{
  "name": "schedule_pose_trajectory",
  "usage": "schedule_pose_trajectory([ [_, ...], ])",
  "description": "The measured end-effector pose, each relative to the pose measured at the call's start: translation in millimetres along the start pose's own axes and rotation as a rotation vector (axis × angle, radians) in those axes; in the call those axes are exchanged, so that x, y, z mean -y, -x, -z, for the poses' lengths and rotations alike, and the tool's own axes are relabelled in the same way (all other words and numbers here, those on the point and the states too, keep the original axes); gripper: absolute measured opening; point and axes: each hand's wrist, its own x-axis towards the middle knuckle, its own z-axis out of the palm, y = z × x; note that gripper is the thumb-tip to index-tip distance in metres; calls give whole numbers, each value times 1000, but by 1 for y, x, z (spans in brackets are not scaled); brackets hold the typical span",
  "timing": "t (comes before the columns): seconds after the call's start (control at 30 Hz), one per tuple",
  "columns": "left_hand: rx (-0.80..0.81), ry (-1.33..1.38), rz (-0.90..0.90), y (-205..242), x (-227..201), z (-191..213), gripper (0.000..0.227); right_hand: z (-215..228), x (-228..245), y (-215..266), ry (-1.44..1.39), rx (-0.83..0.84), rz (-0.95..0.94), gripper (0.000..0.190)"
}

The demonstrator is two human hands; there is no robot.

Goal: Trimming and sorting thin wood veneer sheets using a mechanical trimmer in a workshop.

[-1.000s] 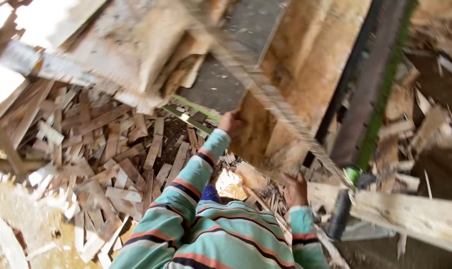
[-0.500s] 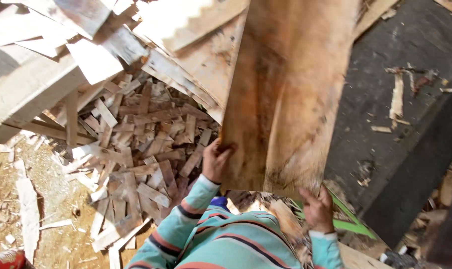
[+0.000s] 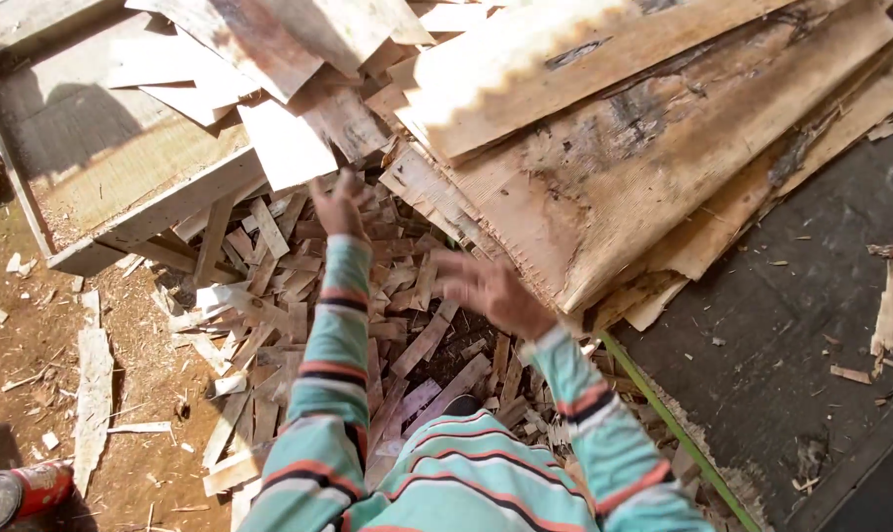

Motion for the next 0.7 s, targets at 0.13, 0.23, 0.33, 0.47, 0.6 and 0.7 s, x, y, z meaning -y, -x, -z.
schedule_pose_trajectory([
  [0.13,168,-124,301,37,150,52,79,-32,-144,116,-199,-65,-449,75],
  [0.23,252,-244,432,75,231,55,71,-37,-268,241,-353,-279,-742,68],
  [0.33,487,-237,405,95,262,29,63,-52,-313,301,-349,-344,-844,66],
  [0.47,623,-301,444,110,274,-23,61,-78,-326,314,-399,-508,-899,64],
  [0.6,696,-339,387,113,297,-65,62,-95,-331,283,-392,-587,-801,63],
  [0.7,586,-264,483,121,284,-78,58,-102,-330,281,-407,-596,-769,61],
])
